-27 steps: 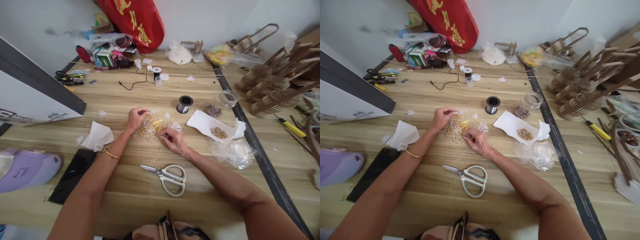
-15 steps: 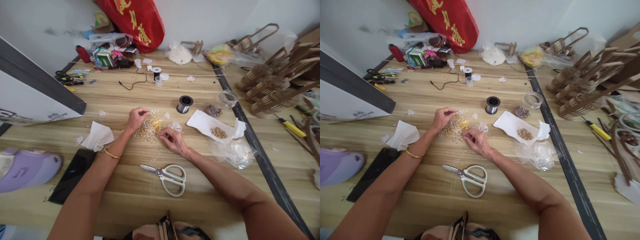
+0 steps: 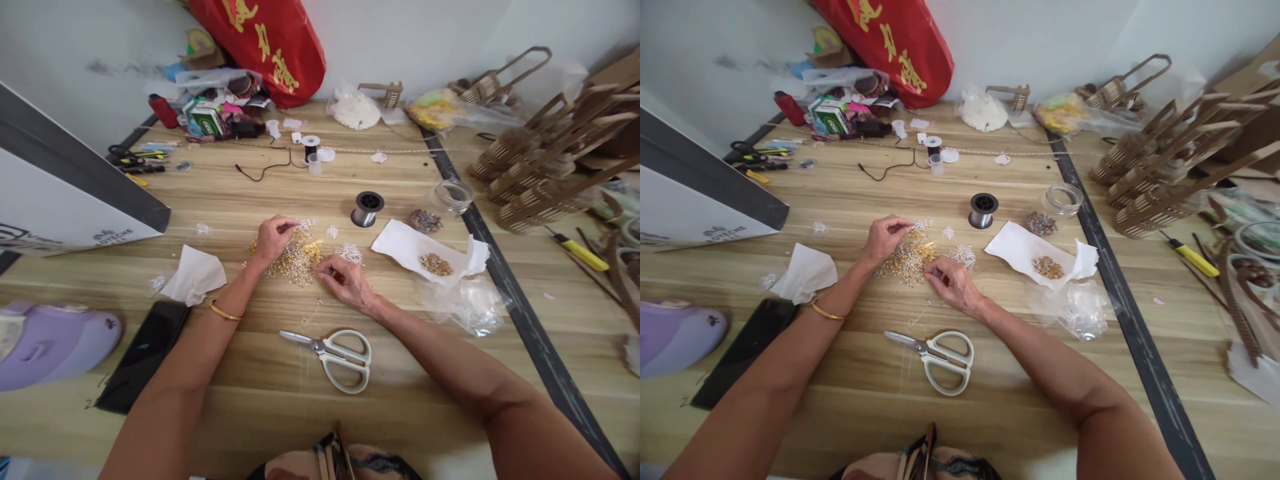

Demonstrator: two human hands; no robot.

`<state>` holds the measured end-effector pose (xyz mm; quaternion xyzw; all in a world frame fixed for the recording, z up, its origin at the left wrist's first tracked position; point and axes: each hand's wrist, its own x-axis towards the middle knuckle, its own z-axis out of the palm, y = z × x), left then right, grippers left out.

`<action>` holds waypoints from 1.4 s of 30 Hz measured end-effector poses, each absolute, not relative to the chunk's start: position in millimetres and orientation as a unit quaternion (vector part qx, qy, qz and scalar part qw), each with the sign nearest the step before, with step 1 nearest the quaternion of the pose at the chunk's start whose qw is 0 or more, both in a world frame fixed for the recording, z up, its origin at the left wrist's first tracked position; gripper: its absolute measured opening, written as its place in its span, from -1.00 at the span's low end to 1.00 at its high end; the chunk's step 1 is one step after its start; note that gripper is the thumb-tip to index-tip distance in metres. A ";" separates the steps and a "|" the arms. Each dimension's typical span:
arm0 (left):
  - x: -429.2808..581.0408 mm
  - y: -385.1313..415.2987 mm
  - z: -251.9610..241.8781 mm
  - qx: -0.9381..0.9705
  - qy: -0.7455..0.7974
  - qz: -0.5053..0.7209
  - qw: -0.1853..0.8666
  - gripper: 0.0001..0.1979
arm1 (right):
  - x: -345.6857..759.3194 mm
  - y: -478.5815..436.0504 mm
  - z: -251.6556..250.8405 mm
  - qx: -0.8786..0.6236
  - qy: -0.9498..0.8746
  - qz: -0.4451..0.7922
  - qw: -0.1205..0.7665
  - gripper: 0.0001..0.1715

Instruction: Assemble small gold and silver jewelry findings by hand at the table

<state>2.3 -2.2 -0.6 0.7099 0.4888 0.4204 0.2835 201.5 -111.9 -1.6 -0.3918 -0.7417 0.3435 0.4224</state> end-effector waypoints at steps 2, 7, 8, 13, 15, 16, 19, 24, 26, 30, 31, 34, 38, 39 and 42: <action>3.3 -3.4 -0.4 0.695 0.493 0.429 0.300 -0.82 | 201.4 -112.0 -0.8 -0.393 -0.740 0.345 0.422 -0.84; 4.8 -5.5 0.3 0.682 0.508 0.435 0.297 -0.85 | 201.6 -111.9 0.1 -0.390 -0.743 0.342 0.423 -0.87; 4.7 -5.6 0.1 0.681 0.511 0.433 0.296 -0.85 | 201.6 -111.8 0.2 -0.389 -0.744 0.341 0.424 -0.87; 3.1 -3.2 -3.6 0.686 0.512 0.427 0.292 -0.83 | 201.5 -111.9 0.9 -0.390 -0.746 0.336 0.423 -0.87; 2.4 -1.8 -5.0 0.693 0.509 0.425 0.283 -0.83 | 201.4 -111.9 1.1 -0.391 -0.745 0.337 0.422 -0.86; 2.1 -1.3 -5.3 0.697 0.508 0.423 0.279 -0.83 | 201.4 -111.9 1.1 -0.392 -0.745 0.337 0.422 -0.86; 1.9 -1.3 -4.5 0.702 0.511 0.414 0.273 -0.82 | 201.6 -111.9 0.8 -0.392 -0.744 0.340 0.422 -0.87; 2.9 -4.4 1.0 0.696 0.516 0.413 0.279 -0.82 | 202.2 -111.9 -0.5 -0.387 -0.745 0.339 0.425 -0.87; 2.7 -5.0 2.7 0.686 0.520 0.418 0.289 -0.83 | 202.2 -111.9 -0.8 -0.385 -0.745 0.340 0.425 -0.86; -0.3 -3.1 2.7 0.654 0.519 0.437 0.333 -0.81 | 202.0 -111.8 -1.4 -0.383 -0.744 0.343 0.426 -0.84; -1.1 -2.7 2.4 0.644 0.517 0.442 0.349 -0.80 | 201.9 -111.7 -1.6 -0.383 -0.744 0.343 0.427 -0.84; -2.1 -5.1 3.2 0.611 0.508 0.456 0.402 -0.76 | 201.8 -111.6 -2.3 -0.383 -0.742 0.343 0.431 -0.84; 0.6 -19.0 8.4 0.565 0.504 0.460 0.464 -0.72 | 201.9 -111.7 -2.7 -0.386 -0.741 0.338 0.433 -0.84; 1.4 -22.9 9.4 0.558 0.501 0.459 0.476 -0.72 | 201.8 -111.7 -2.6 -0.386 -0.742 0.336 0.433 -0.84; 3.0 -30.0 8.8 0.545 0.508 0.460 0.483 -0.70 | 201.4 -112.1 -2.0 -0.386 -0.743 0.335 0.433 -0.84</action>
